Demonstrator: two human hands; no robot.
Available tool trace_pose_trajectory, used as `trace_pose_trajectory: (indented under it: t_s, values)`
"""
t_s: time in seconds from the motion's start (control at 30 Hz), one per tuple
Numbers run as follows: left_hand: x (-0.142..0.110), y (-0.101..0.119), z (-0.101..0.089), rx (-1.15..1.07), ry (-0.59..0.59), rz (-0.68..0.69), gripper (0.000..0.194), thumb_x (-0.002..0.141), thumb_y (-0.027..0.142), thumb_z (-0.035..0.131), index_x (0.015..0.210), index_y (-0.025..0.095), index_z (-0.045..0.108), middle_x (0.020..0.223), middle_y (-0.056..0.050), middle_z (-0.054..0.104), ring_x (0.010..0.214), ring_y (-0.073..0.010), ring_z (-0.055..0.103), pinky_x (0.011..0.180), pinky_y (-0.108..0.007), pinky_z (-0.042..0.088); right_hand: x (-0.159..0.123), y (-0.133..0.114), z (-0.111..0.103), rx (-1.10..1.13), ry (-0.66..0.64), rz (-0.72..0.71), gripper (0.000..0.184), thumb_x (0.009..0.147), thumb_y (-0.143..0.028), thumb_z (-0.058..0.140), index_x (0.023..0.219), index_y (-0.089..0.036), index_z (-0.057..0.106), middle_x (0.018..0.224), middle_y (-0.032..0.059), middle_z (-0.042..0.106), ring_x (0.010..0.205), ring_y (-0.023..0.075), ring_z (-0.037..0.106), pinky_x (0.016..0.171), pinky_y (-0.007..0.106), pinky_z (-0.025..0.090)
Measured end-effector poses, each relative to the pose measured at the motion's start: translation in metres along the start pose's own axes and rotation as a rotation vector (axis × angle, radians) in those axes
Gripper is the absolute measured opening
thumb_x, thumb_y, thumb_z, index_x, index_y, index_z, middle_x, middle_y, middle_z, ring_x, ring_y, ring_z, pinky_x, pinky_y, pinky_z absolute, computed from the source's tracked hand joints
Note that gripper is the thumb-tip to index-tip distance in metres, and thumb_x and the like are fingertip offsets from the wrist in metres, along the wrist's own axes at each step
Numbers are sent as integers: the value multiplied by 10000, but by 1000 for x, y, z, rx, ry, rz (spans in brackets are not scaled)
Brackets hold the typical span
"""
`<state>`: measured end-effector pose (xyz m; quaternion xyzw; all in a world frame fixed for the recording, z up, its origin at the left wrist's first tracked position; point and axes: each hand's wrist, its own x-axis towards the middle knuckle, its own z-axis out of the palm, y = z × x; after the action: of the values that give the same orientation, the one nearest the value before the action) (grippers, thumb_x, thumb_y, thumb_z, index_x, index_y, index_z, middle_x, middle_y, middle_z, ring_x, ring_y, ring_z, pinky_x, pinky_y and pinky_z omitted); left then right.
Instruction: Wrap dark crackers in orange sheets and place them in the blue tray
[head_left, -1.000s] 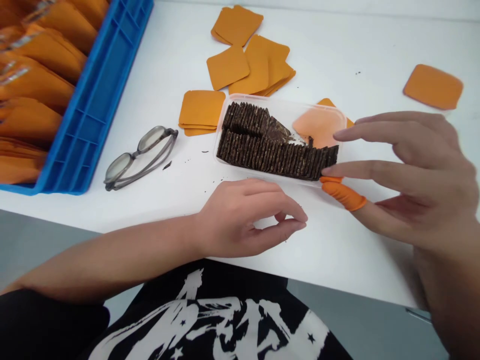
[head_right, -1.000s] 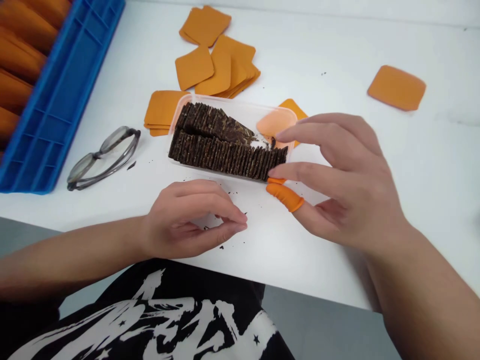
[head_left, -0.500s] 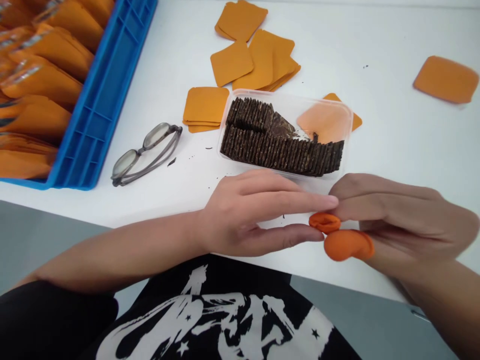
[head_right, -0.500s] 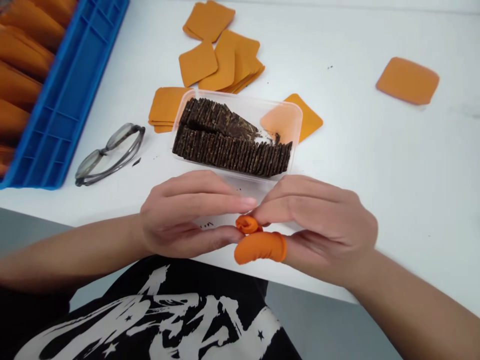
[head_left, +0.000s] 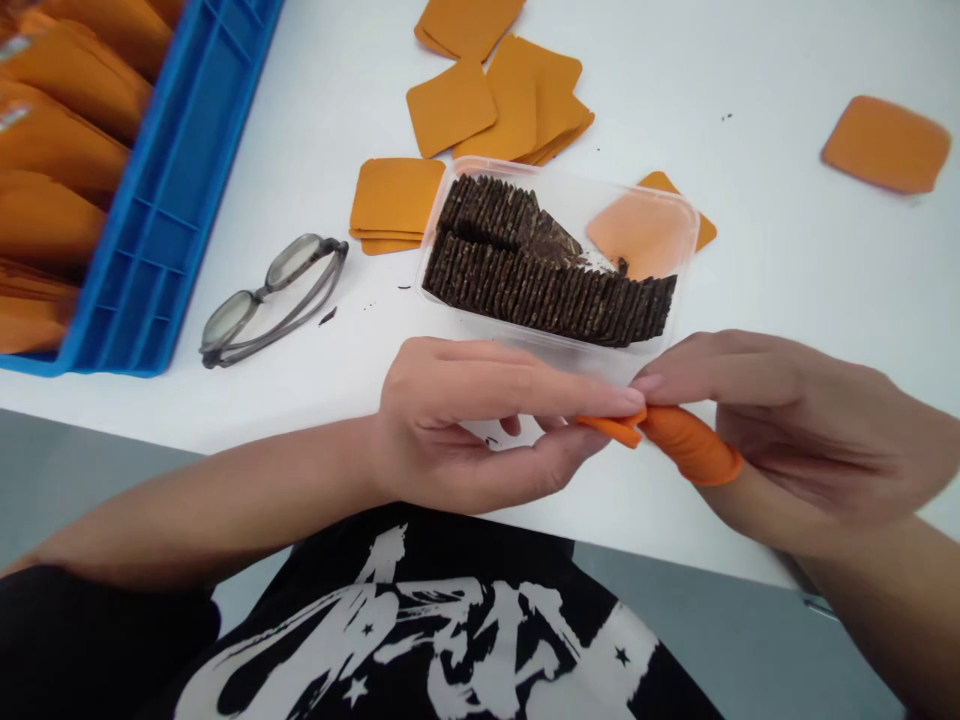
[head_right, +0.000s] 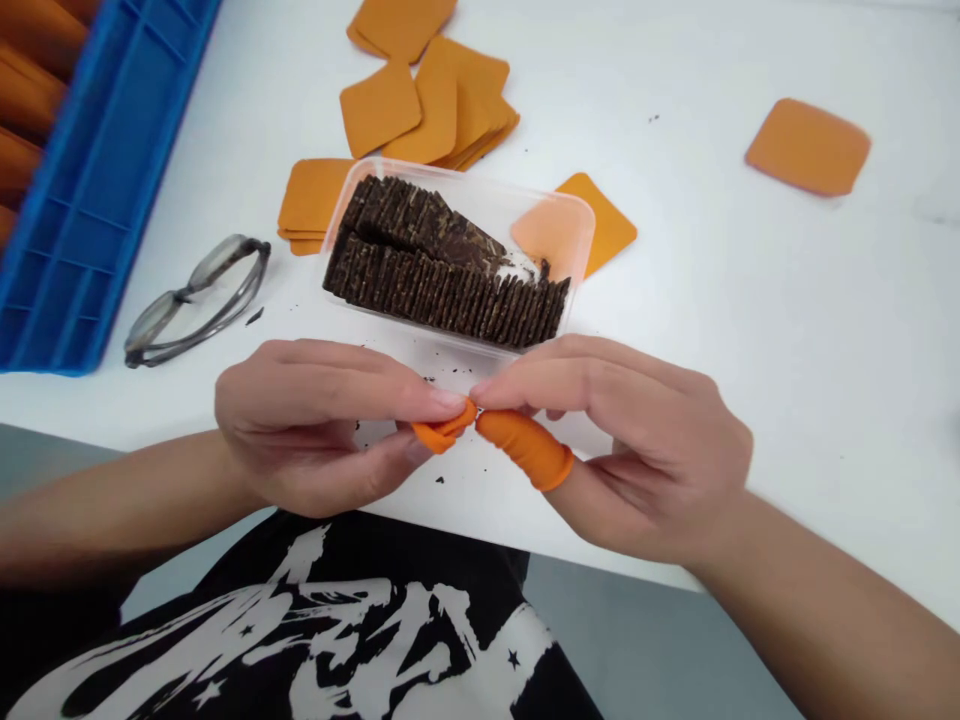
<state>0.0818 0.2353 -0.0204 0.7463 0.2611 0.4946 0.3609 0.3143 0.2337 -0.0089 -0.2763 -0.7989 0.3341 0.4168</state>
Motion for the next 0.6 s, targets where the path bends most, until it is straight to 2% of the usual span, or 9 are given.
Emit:
trace_pose_trajectory:
  t_s: [0.1, 0.23, 0.37, 0.53, 0.6]
  values:
    - [0, 0, -2, 5, -25, -16, 203, 921, 145, 727, 1093, 232, 791, 882, -18, 838, 731, -146, 798, 609, -201, 662, -1, 1, 0, -13, 13, 55, 399, 862, -52, 755, 1214, -237, 714, 973, 26, 785, 760, 139, 711, 625, 282, 615]
    - [4, -2, -6, 1, -63, 46, 201, 952, 162, 702, 1120, 209, 802, 987, -72, 852, 792, -156, 809, 656, -210, 685, 1, 1, 1, -145, -19, -59, 398, 883, -39, 732, 1214, -262, 717, 926, 13, 792, 733, 131, 737, 616, 238, 630]
    - [4, -1, -5, -4, -78, 15, 178, 965, 165, 696, 1102, 213, 800, 998, -58, 857, 789, -148, 815, 657, -200, 691, -3, 0, 4, -164, 54, 20, 508, 874, -68, 756, 1310, -321, 695, 928, -12, 800, 653, 137, 711, 587, 281, 633]
    - [4, 4, -2, 58, -45, -37, 171, 892, 162, 788, 1046, 235, 801, 836, -4, 855, 606, -133, 774, 499, -193, 640, -3, -1, 8, -204, 83, 49, 278, 885, -60, 733, 1078, -259, 720, 891, -15, 813, 612, 120, 693, 507, 257, 560]
    - [5, 5, -2, 61, -48, -62, 189, 870, 157, 785, 1014, 277, 805, 824, 19, 852, 520, -115, 724, 439, -196, 613, -1, -1, 7, -260, 40, 30, 203, 905, -73, 703, 1009, -248, 704, 823, -23, 795, 529, 97, 628, 471, 249, 522]
